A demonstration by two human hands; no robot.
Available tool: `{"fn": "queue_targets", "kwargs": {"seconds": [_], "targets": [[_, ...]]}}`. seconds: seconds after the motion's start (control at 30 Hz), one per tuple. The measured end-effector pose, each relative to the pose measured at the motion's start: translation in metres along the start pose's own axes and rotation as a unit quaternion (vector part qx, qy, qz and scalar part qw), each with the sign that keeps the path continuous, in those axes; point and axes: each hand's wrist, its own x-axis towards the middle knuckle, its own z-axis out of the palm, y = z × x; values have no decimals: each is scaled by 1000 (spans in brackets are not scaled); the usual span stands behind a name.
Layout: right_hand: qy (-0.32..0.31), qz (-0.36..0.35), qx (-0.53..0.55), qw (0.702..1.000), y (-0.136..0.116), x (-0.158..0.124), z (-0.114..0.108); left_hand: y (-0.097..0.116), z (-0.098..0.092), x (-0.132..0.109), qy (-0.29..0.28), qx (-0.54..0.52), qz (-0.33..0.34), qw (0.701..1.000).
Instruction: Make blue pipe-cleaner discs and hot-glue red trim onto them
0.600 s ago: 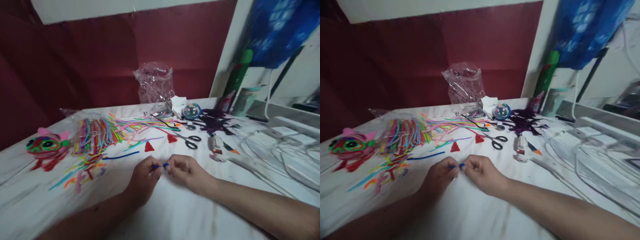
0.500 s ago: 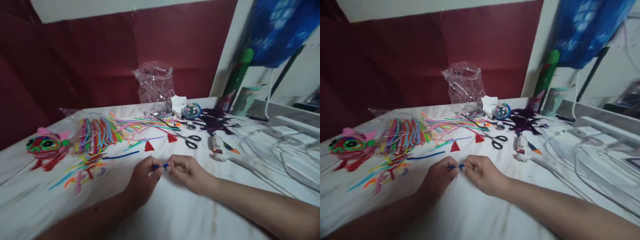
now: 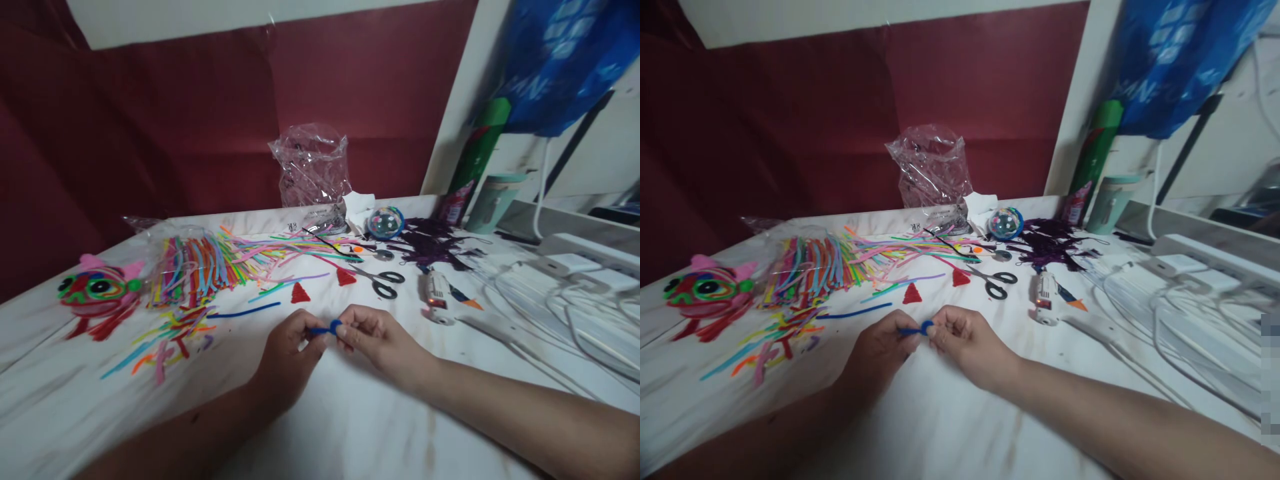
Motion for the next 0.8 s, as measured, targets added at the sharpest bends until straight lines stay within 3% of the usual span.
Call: {"fn": "queue_targets", "kwargs": {"seconds": [0.27, 0.6, 0.8], "targets": [[-3, 5, 4, 1000, -1, -2, 3, 0, -3, -2, 7, 27, 134, 991], [-24, -13, -42, 999, -2, -5, 2, 0, -2, -3, 3, 55, 76, 996], [-59, -25, -140, 988, -9, -2, -4, 5, -4, -2, -16, 75, 58, 995]]}}
